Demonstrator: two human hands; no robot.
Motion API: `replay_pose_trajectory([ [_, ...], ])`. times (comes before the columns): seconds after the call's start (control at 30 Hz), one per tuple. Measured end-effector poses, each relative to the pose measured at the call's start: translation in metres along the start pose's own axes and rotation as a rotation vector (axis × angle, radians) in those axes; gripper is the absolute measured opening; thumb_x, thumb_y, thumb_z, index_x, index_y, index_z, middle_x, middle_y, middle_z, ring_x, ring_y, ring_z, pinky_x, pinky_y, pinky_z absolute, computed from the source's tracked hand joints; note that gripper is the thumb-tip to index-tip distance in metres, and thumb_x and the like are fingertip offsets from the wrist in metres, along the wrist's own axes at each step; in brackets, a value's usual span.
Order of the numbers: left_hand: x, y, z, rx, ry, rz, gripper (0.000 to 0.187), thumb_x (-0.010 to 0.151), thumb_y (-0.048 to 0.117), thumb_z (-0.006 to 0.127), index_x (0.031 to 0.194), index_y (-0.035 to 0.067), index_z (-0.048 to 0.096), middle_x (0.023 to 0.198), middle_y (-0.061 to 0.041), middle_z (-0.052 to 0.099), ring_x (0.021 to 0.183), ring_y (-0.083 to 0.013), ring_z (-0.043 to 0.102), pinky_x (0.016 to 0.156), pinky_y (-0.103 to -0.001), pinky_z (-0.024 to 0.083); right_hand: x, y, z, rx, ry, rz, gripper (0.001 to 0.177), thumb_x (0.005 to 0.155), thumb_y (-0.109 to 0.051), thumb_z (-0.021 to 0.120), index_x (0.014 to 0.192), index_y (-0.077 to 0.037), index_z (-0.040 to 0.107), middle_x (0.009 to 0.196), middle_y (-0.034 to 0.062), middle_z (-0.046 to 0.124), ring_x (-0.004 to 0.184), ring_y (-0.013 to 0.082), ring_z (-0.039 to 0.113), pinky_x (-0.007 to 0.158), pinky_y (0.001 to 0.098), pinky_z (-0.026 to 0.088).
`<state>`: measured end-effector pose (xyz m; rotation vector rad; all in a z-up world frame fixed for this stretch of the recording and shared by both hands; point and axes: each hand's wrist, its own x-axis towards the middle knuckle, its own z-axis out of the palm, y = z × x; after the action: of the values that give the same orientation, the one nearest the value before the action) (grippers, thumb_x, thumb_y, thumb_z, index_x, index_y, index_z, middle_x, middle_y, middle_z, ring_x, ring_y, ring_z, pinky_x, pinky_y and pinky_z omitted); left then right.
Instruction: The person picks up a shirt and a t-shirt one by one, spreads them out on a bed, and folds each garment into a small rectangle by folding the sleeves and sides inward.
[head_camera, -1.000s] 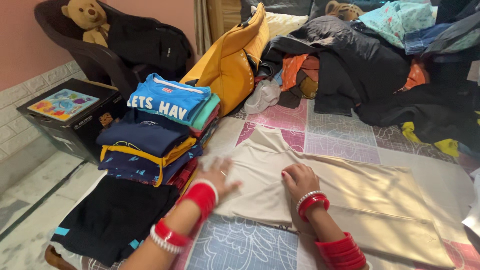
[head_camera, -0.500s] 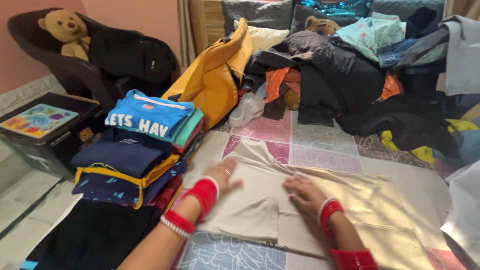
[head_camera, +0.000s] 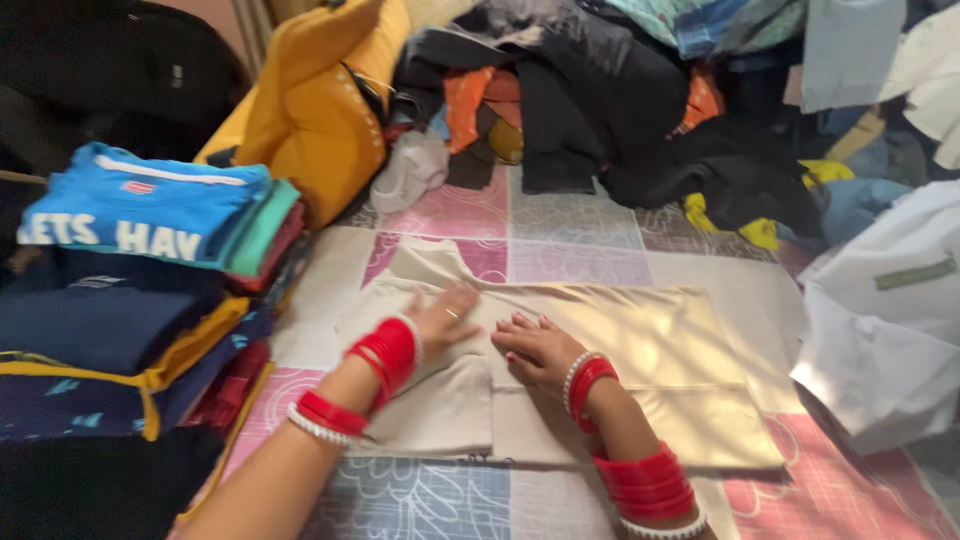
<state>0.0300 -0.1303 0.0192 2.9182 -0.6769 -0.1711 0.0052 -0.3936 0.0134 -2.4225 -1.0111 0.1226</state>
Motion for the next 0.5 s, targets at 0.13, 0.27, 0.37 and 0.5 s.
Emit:
replay_pose_trajectory([
  [0.13, 0.006, -0.055, -0.028, 0.029, 0.106, -0.278, 0.088, 0.095, 0.069, 0.038, 0.163, 0.020, 0.011, 0.171, 0.000, 0.006, 0.156, -0.0193, 0.003, 0.124, -0.052, 0.005, -0.016, 0.004, -0.033, -0.096, 0.072, 0.077, 0.047, 0.097, -0.029, 0.060, 0.143, -0.018, 0.058, 0.158, 0.0086, 0.043, 0.153, 0.0279, 0.026, 0.123, 0.0479, 0.019],
  [0.27, 0.007, -0.054, -0.022, 0.056, 0.179, -0.365, 0.081, 0.096, 0.065, 0.037, 0.162, 0.022, 0.018, 0.172, 0.004, 0.011, 0.157, -0.0173, 0.007, 0.126, -0.050, 0.004, -0.028, 0.027, -0.051, -0.259, 0.165, 0.376, 0.053, 0.100, -0.031, 0.055, 0.150, -0.018, 0.045, 0.165, 0.0079, 0.029, 0.154, 0.0279, 0.021, 0.122, 0.0551, 0.012],
  [0.37, 0.007, -0.054, -0.021, 0.070, 0.225, -0.361, 0.082, 0.096, 0.064, 0.038, 0.162, 0.021, 0.018, 0.171, 0.003, 0.012, 0.157, -0.0175, 0.007, 0.125, -0.049, 0.004, -0.013, 0.031, -0.033, -0.180, 0.238, 0.304, 0.055, 0.100, -0.037, 0.054, 0.151, -0.018, 0.045, 0.163, 0.0063, 0.036, 0.154, 0.0263, 0.030, 0.126, 0.0490, 0.023],
  [0.5, 0.007, -0.053, -0.020, 0.057, 0.222, -0.374, 0.082, 0.096, 0.065, 0.038, 0.162, 0.022, 0.018, 0.171, 0.003, 0.012, 0.157, -0.0173, 0.008, 0.125, -0.049, 0.005, 0.009, 0.001, 0.007, -0.189, -0.030, 0.190, 0.053, 0.098, -0.039, 0.053, 0.147, -0.020, 0.050, 0.162, 0.0038, 0.040, 0.150, 0.0249, 0.035, 0.123, 0.0543, 0.022],
])
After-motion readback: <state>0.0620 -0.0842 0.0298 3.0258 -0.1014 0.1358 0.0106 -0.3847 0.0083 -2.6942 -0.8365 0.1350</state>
